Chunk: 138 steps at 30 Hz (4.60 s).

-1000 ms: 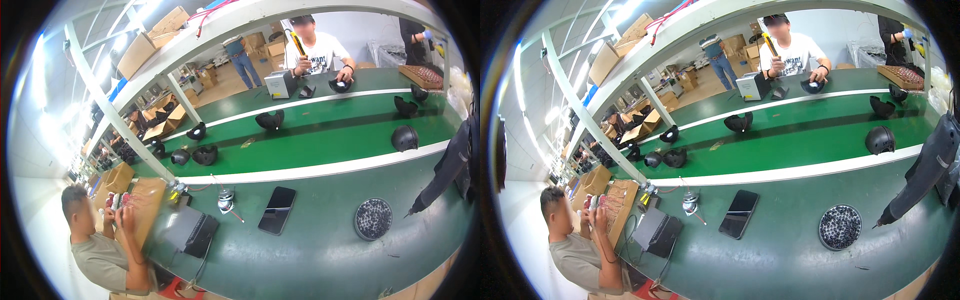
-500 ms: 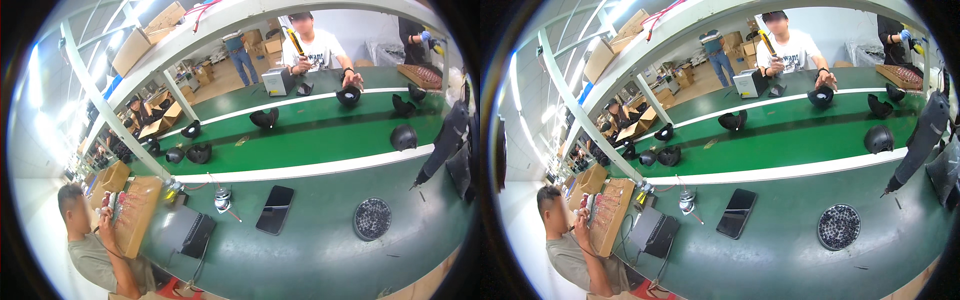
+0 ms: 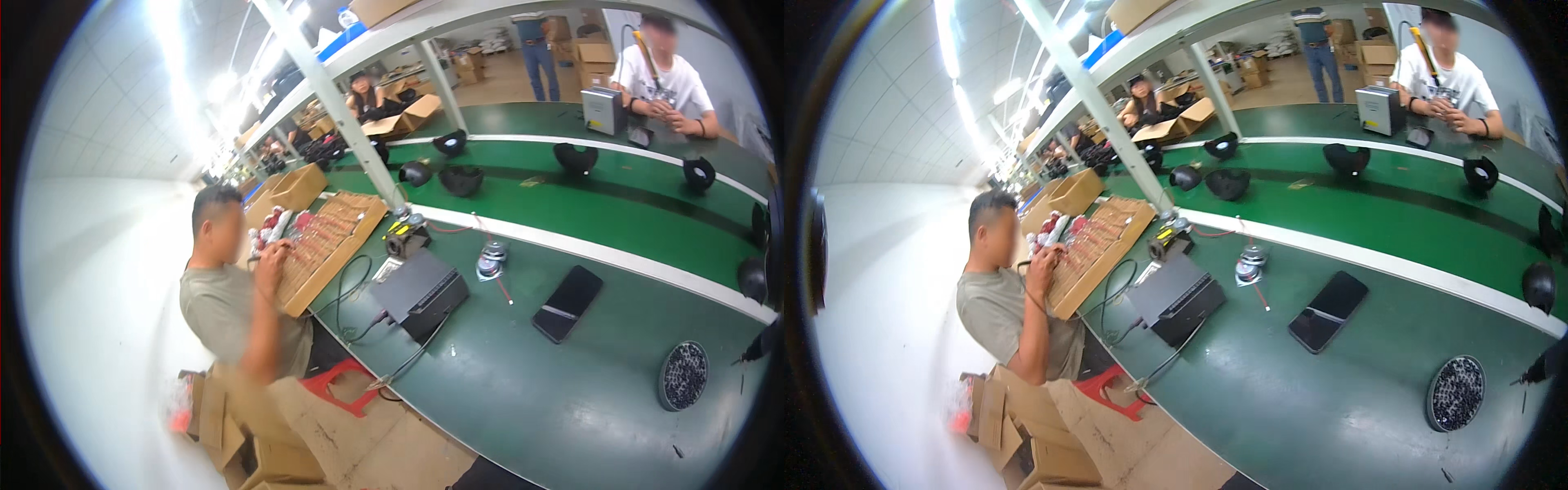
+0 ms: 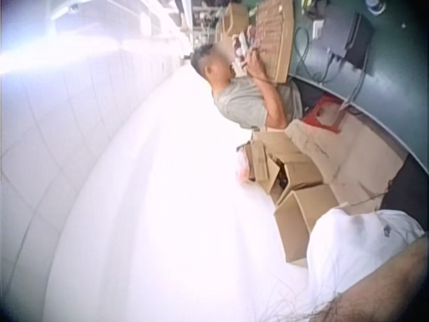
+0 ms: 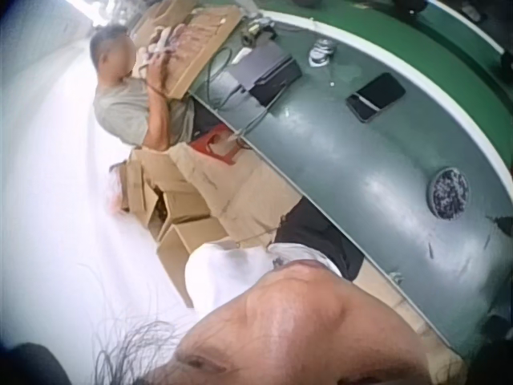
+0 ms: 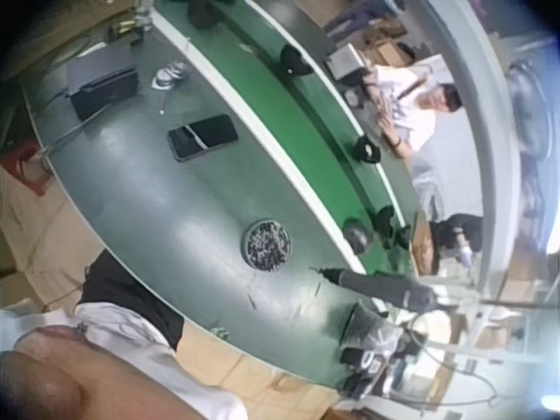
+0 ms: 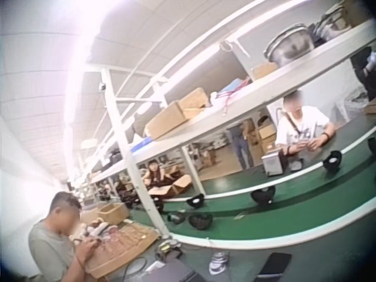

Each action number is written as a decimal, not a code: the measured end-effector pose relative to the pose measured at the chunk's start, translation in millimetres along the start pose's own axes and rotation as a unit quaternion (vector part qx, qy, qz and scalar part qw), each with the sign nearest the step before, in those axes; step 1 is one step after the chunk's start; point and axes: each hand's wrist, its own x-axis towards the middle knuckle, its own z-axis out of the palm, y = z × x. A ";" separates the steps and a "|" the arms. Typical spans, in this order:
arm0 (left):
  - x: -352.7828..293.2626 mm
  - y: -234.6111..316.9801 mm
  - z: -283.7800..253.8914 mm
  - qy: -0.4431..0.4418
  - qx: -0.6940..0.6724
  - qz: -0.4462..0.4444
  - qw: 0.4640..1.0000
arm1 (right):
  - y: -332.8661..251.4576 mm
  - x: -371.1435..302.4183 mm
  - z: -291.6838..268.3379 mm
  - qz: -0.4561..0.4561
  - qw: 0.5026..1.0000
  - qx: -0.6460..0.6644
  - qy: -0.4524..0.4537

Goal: Assembling small speakers into black plastic housings using a powered screwdriver on an assembly line.

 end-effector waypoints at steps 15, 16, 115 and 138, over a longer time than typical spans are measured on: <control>-12.5 6.2 -5.8 0.009 -0.048 0.011 0.999 | -12.1 18.5 -18.5 0.012 0.998 -0.063 -0.025; -13.3 6.6 -7.4 0.009 -0.050 0.012 0.999 | -13.0 19.6 -18.6 0.013 0.997 -0.066 -0.025; 35.3 215.8 -174.1 -0.349 -0.210 0.098 0.908 | -97.8 -163.9 70.4 0.309 0.936 -0.161 0.048; 124.6 537.3 -99.5 -0.452 -0.195 0.268 0.828 | -361.5 -289.4 -88.5 -0.214 0.758 0.101 0.608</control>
